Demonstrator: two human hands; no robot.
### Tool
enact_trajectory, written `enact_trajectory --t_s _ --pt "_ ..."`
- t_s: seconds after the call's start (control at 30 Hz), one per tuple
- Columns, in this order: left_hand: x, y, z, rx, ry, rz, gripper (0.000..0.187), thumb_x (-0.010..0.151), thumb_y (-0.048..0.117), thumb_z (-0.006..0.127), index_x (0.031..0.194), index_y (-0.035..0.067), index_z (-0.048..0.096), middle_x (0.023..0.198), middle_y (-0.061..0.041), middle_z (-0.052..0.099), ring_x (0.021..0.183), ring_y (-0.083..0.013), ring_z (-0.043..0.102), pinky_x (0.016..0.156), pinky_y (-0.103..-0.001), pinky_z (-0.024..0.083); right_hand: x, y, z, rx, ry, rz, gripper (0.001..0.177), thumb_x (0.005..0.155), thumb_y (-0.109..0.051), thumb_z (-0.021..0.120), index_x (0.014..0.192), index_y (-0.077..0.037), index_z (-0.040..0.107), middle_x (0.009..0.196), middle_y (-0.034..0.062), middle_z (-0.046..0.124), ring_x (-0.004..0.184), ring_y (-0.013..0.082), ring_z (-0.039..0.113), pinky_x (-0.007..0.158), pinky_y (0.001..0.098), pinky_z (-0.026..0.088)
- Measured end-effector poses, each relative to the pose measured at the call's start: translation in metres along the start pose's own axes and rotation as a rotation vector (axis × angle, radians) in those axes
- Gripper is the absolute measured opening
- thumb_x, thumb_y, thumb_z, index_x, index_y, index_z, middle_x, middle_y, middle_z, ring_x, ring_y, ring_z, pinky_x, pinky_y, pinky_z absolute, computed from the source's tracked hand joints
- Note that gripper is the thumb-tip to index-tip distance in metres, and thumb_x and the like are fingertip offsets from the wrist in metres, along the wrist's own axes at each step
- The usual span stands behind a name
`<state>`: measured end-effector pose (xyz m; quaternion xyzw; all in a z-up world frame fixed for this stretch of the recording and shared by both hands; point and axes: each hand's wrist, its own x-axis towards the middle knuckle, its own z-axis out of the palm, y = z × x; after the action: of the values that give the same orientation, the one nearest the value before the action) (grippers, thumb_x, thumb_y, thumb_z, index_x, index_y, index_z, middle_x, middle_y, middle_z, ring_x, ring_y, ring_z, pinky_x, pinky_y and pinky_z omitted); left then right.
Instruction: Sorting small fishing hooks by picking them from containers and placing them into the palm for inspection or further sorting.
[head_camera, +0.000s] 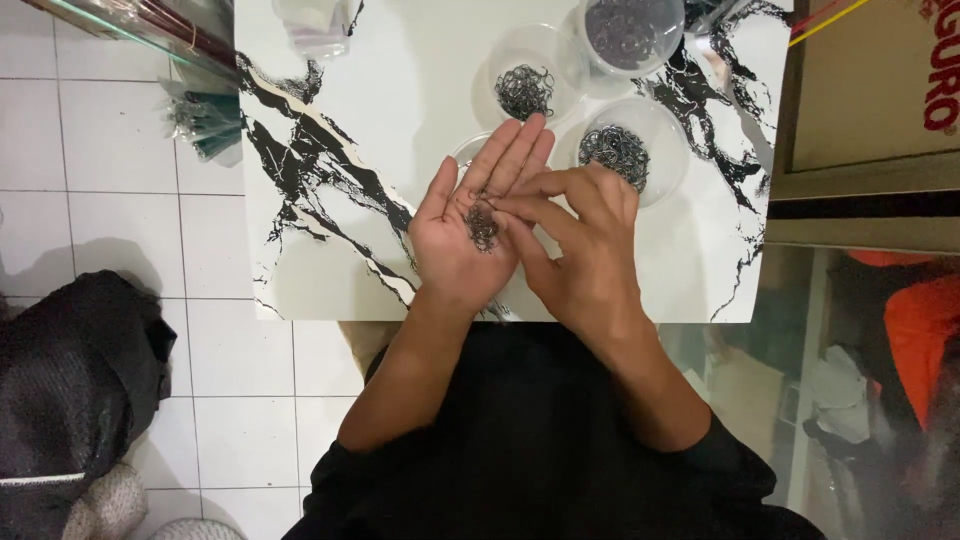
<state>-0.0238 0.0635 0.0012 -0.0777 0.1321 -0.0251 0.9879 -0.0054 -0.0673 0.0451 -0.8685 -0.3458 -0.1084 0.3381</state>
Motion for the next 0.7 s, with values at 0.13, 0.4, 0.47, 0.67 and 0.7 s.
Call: enact_trajectory --t_s 0.13,0.4,0.47,0.67,0.7 --pt "0.002 -0.004 -0.006 -0.036 -0.06 -0.011 0.065 0.111 0.036 0.033 0.163 -0.003 0.025 0.173 -0.023 0.019 0.164 -0.0334 0.016 0.131 -0.035 0.02 -0.004 0.004 -0.007 0.05 0.019 0.055 0.008 0.104 -0.014 0.076 0.112 -0.016 0.077 0.117 0.0014 0.067 0.111 0.0266 0.055 0.106 0.0421 0.037" --pt "0.008 -0.012 -0.002 -0.025 0.028 -0.059 0.066 0.11 0.039 0.03 0.16 -0.004 0.03 0.17 -0.023 0.025 0.164 -0.0348 0.018 0.135 -0.047 0.015 -0.019 0.04 -0.046 -0.013 0.135 0.254 0.009 0.104 -0.01 0.079 0.112 -0.008 0.078 0.112 0.0091 0.07 0.106 0.0245 0.056 0.097 0.0401 0.038" --pt "0.009 -0.017 0.003 0.004 0.043 -0.062 0.065 0.11 0.038 0.03 0.159 -0.004 0.03 0.171 -0.023 0.025 0.163 -0.0349 0.019 0.135 -0.047 0.015 -0.023 0.045 -0.047 -0.115 0.144 0.281 0.015 0.106 -0.012 0.078 0.12 -0.007 0.076 0.116 0.0098 0.066 0.109 0.0284 0.055 0.098 0.0422 0.039" --pt "0.013 -0.02 -0.015 0.067 -0.065 -0.087 0.066 0.111 0.039 0.032 0.162 -0.002 0.029 0.173 -0.022 0.023 0.165 -0.0334 0.017 0.118 -0.042 0.033 -0.015 0.031 -0.046 -0.076 0.039 0.081 0.02 0.107 -0.008 0.071 0.126 -0.003 0.073 0.129 0.0155 0.061 0.118 0.0347 0.053 0.103 0.0463 0.037" --pt "0.013 -0.018 -0.028 0.095 -0.19 -0.105 0.065 0.114 0.04 0.035 0.164 -0.001 0.031 0.174 -0.022 0.023 0.166 -0.0332 0.019 0.1 -0.037 0.054 -0.013 0.026 -0.045 -0.039 -0.026 0.005 0.018 0.105 -0.008 0.072 0.123 -0.006 0.075 0.132 0.0144 0.061 0.12 0.0359 0.052 0.104 0.0474 0.038"
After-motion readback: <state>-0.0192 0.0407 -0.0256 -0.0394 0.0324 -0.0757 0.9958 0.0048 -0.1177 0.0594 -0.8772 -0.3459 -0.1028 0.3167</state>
